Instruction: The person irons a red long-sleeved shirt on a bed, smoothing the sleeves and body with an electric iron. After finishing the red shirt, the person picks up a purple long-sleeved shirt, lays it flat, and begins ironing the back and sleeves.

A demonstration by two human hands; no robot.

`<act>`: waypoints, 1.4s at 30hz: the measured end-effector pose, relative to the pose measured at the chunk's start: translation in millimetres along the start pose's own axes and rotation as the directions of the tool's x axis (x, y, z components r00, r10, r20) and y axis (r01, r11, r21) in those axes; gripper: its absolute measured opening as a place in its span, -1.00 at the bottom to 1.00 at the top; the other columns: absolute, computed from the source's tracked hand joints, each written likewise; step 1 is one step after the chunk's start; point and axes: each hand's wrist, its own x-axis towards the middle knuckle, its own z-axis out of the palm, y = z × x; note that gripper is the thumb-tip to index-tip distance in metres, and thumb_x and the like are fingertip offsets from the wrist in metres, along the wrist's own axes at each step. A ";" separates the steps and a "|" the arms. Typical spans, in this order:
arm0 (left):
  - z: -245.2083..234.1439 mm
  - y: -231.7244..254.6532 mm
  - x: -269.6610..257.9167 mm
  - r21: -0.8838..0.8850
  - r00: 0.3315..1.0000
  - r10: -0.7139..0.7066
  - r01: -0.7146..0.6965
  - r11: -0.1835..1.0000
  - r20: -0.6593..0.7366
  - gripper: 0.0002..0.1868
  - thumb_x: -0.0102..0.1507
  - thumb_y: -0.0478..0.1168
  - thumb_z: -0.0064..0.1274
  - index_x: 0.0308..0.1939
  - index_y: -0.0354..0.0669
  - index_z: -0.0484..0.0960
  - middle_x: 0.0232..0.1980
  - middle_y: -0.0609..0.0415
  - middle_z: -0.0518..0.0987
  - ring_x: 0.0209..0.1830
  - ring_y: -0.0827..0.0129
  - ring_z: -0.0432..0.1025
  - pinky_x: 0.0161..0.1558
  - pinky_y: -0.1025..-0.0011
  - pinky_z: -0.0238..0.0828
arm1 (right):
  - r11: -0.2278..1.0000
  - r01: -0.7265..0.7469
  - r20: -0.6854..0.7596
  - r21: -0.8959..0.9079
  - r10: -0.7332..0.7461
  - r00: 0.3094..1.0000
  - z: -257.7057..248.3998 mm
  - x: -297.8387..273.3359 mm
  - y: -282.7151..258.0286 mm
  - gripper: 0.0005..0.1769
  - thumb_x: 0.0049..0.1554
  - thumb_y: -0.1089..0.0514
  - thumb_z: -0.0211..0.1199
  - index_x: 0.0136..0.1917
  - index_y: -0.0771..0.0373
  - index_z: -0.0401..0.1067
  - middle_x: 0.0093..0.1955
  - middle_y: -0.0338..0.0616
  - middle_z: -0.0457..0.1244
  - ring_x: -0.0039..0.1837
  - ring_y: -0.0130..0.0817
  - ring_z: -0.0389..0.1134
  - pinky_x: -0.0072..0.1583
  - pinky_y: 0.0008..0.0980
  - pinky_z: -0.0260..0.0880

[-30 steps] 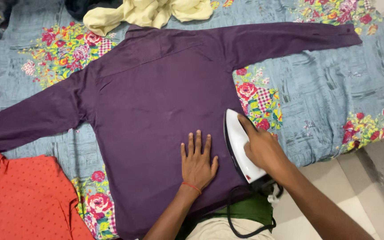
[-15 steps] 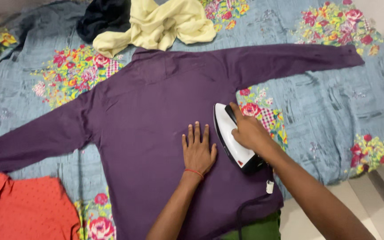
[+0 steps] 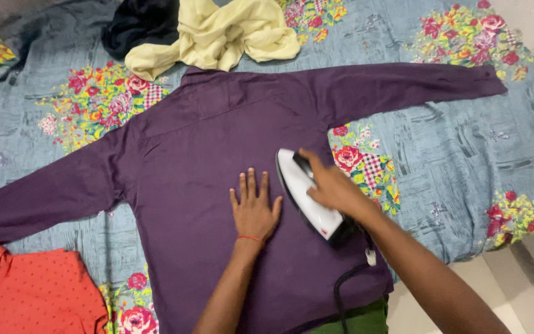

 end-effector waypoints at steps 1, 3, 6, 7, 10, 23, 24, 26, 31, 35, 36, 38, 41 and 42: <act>-5.2 -8.4 -4.6 -0.032 0.999 -0.001 0.000 0.999 -0.034 -0.25 0.28 0.14 -0.03 0.50 -0.08 0.28 0.59 -0.19 0.13 0.61 -0.08 -0.05 0.46 -0.19 -0.17 | 0.998 0.055 0.001 0.005 -0.055 0.998 7.0 -11.3 -2.8 0.01 -0.06 0.23 0.25 0.60 0.10 -0.10 -0.24 0.32 0.36 -0.15 0.30 0.45 -0.02 0.14 0.45; -10.9 -13.6 -8.6 -0.042 0.999 -0.015 0.014 0.999 -0.039 -0.25 0.29 0.12 -0.03 0.50 -0.10 0.27 0.59 -0.19 0.13 0.61 -0.08 -0.05 0.47 -0.16 -0.16 | 0.985 0.171 -0.002 0.016 -0.171 0.985 16.7 -27.3 -8.4 0.03 -0.11 0.28 0.24 0.59 0.12 -0.06 -0.21 0.35 0.37 -0.14 0.35 0.43 0.00 0.20 0.41; -9.3 -14.2 -12.8 0.007 0.999 -0.047 0.047 0.999 0.014 -0.22 0.26 0.08 -0.03 0.51 -0.15 0.23 0.58 -0.18 0.13 0.61 -0.06 -0.05 0.47 -0.13 -0.15 | 0.984 0.179 -0.029 0.015 -0.178 0.984 20.8 -3.1 -12.5 0.02 -0.10 0.26 0.22 0.59 0.14 -0.06 -0.19 0.35 0.37 -0.12 0.36 0.43 -0.02 0.19 0.42; -7.1 -14.8 -12.3 0.009 0.999 -0.048 0.048 0.999 0.000 -0.20 0.25 0.07 -0.02 0.51 -0.19 0.21 0.59 -0.17 0.13 0.61 -0.04 -0.04 0.47 -0.12 -0.14 | 0.990 0.144 -0.030 0.006 -0.144 0.989 22.7 10.0 -15.0 0.02 -0.09 0.25 0.23 0.59 0.13 -0.07 -0.20 0.37 0.36 -0.11 0.36 0.43 -0.01 0.18 0.43; -1.7 -21.8 -10.1 -0.016 0.997 -0.057 0.056 0.998 -0.044 -0.17 0.26 0.03 -0.03 0.52 -0.31 0.16 0.60 -0.17 0.14 0.62 0.01 -0.02 0.48 -0.07 -0.11 | 0.997 0.073 -0.055 0.012 -0.072 0.996 31.0 53.8 -30.4 0.01 -0.08 0.21 0.22 0.60 0.11 -0.05 -0.22 0.39 0.35 -0.10 0.33 0.44 0.04 0.15 0.45; -17.6 -79.6 -0.4 0.105 0.992 -0.119 0.124 0.987 -0.048 -0.34 0.31 -0.06 -0.10 0.49 -0.15 0.26 0.59 -0.07 0.17 0.61 0.08 0.01 0.47 -0.11 -0.09 | 0.995 0.095 -0.026 0.025 -0.094 0.995 63.5 18.2 -65.8 0.01 -0.06 0.21 0.23 0.62 0.13 -0.08 -0.14 0.33 0.39 -0.02 0.38 0.42 0.13 0.20 0.39; -18.3 -81.7 2.3 0.082 0.990 -0.129 0.133 0.988 -0.053 -0.32 0.30 -0.06 -0.09 0.50 -0.14 0.26 0.60 -0.08 0.16 0.61 0.08 0.01 0.47 -0.10 -0.08 | 0.995 0.095 -0.035 0.014 -0.095 0.995 64.8 27.3 -69.7 0.02 -0.06 0.21 0.23 0.62 0.13 -0.08 -0.15 0.33 0.38 -0.02 0.38 0.42 0.13 0.20 0.39; -16.9 -82.6 3.8 0.029 0.987 -0.153 0.155 0.987 -0.057 -0.29 0.27 -0.06 -0.09 0.51 -0.14 0.26 0.60 -0.11 0.15 0.61 0.08 0.01 0.46 -0.10 -0.07 | 0.996 0.089 -0.047 -0.012 -0.089 0.995 66.0 51.9 -78.6 0.02 -0.06 0.21 0.22 0.62 0.15 -0.09 -0.15 0.35 0.38 -0.03 0.39 0.41 0.14 0.19 0.39; -19.1 -106.6 8.2 0.075 0.970 -0.203 0.214 0.974 -0.131 -0.29 0.30 0.01 -0.07 0.52 -0.07 0.26 0.62 -0.14 0.13 0.62 0.05 -0.01 0.47 -0.10 -0.08 | 0.999 -0.010 0.026 0.054 0.008 1.000 53.6 89.7 -111.6 -0.03 -0.02 0.22 0.15 0.63 0.10 -0.07 -0.17 0.35 0.39 -0.07 0.32 0.48 0.11 0.09 0.49; -35.0 -148.4 -15.1 0.131 0.952 -0.266 0.285 0.949 -0.150 -0.27 0.30 0.12 -0.06 0.52 -0.02 0.26 0.61 -0.15 0.11 0.62 0.04 -0.02 0.46 -0.11 -0.09 | 0.995 0.103 0.011 0.002 -0.103 0.995 58.5 68.4 -120.9 0.00 -0.05 0.21 0.24 0.61 0.07 -0.08 -0.11 0.33 0.38 -0.02 0.34 0.42 0.11 0.14 0.42; -39.8 -158.3 -21.0 0.129 0.946 -0.279 0.301 0.945 -0.166 -0.25 0.31 0.13 -0.07 0.53 -0.04 0.25 0.61 -0.16 0.11 0.62 0.03 -0.03 0.46 -0.10 -0.09 | 0.994 0.113 0.071 -0.008 -0.113 0.991 64.8 59.3 -123.8 0.01 -0.04 0.22 0.23 0.62 0.08 -0.09 -0.10 0.34 0.38 -0.02 0.34 0.42 0.12 0.14 0.42; -46.2 -172.6 -32.9 0.124 0.931 -0.311 0.337 0.933 -0.193 -0.22 0.31 0.16 -0.08 0.55 -0.09 0.23 0.61 -0.19 0.12 0.62 0.00 -0.03 0.47 -0.10 -0.09 | 0.990 0.136 0.197 -0.028 -0.128 0.972 79.0 38.7 -128.8 0.02 -0.03 0.23 0.21 0.63 0.08 -0.12 -0.10 0.37 0.38 -0.02 0.34 0.42 0.13 0.13 0.42; -45.3 -178.3 -37.7 0.151 0.928 -0.316 0.347 0.926 -0.197 -0.21 0.32 0.17 -0.09 0.55 -0.10 0.23 0.61 -0.21 0.12 0.63 0.01 -0.03 0.48 -0.08 -0.08 | 0.964 0.265 0.116 0.033 -0.267 0.957 93.9 37.2 -137.5 0.01 -0.09 0.33 0.14 0.61 0.19 -0.07 -0.01 0.37 0.36 -0.04 0.35 0.44 0.10 0.15 0.44; -45.4 -179.3 -37.4 0.159 0.927 -0.323 0.354 0.922 -0.190 -0.21 0.31 0.17 -0.09 0.55 -0.09 0.23 0.61 -0.20 0.12 0.63 0.01 -0.03 0.48 -0.08 -0.08 | 0.960 0.276 0.085 0.041 -0.278 0.957 97.6 44.5 -140.9 0.00 -0.09 0.33 0.15 0.61 0.21 -0.06 -0.01 0.38 0.37 -0.03 0.36 0.44 0.11 0.16 0.43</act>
